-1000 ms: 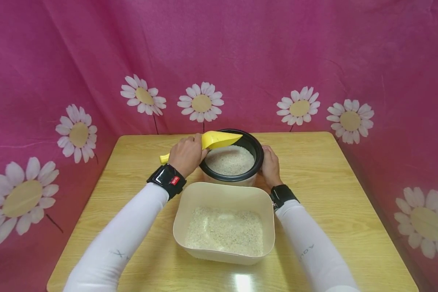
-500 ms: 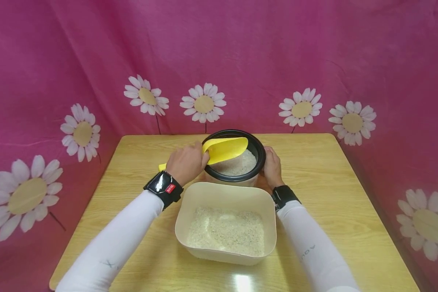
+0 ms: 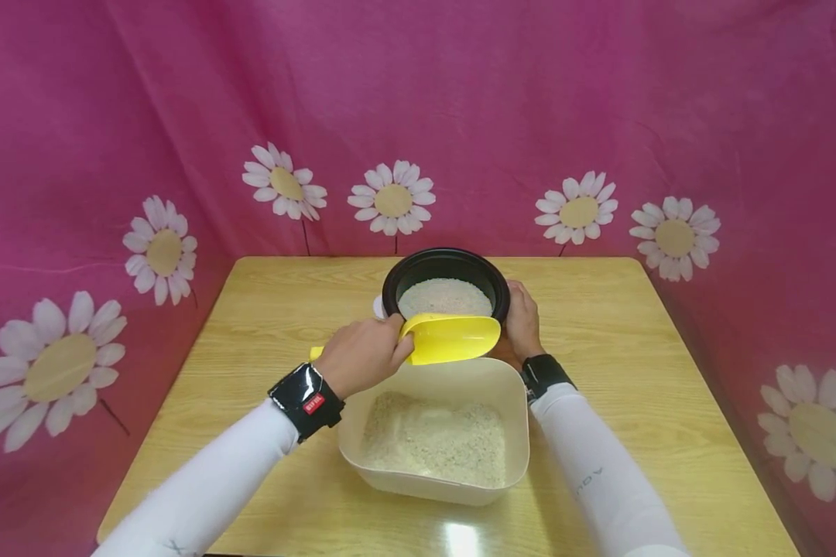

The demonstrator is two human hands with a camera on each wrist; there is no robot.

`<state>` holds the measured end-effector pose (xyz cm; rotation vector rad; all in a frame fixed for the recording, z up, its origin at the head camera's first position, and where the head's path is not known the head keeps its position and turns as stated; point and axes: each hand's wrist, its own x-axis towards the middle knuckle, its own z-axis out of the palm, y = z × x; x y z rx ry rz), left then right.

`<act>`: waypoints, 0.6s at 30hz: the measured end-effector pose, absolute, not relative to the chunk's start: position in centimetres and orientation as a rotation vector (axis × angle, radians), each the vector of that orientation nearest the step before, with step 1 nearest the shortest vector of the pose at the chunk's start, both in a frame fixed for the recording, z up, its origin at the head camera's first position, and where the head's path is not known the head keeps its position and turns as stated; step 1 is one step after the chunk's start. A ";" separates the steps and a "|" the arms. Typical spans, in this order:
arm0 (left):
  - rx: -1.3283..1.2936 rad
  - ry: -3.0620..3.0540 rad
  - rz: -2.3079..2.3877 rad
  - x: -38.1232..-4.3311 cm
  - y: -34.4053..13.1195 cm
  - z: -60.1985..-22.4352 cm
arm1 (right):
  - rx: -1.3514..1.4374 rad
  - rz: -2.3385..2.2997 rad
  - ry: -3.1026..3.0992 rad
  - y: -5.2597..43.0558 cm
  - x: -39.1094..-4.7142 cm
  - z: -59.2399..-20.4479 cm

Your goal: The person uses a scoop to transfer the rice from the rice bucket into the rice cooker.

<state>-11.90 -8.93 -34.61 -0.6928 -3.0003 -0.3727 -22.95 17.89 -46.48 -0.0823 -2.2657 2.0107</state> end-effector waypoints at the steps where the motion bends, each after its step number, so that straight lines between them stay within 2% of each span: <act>1: -0.699 -3.009 -0.384 -11.6 -9.0 -34.7 | -0.079 2.020 -2.263 17.9 -22.7 -46.2; 6: -0.679 -3.092 -0.466 -10.0 -9.8 -35.2 | -0.070 2.133 -2.207 18.0 -23.1 -47.0; 10: -0.601 -3.156 -0.732 -8.8 -11.0 -35.5 | -0.080 2.076 -2.214 18.0 -24.2 -48.8; 14: -0.422 -3.177 -1.093 -7.6 -12.9 -35.5 | -0.098 1.981 -2.226 18.1 -25.0 -49.8; 18: -0.215 -3.137 -1.235 -6.5 -15.4 -35.3 | -0.098 1.958 -2.224 18.1 -25.0 -49.7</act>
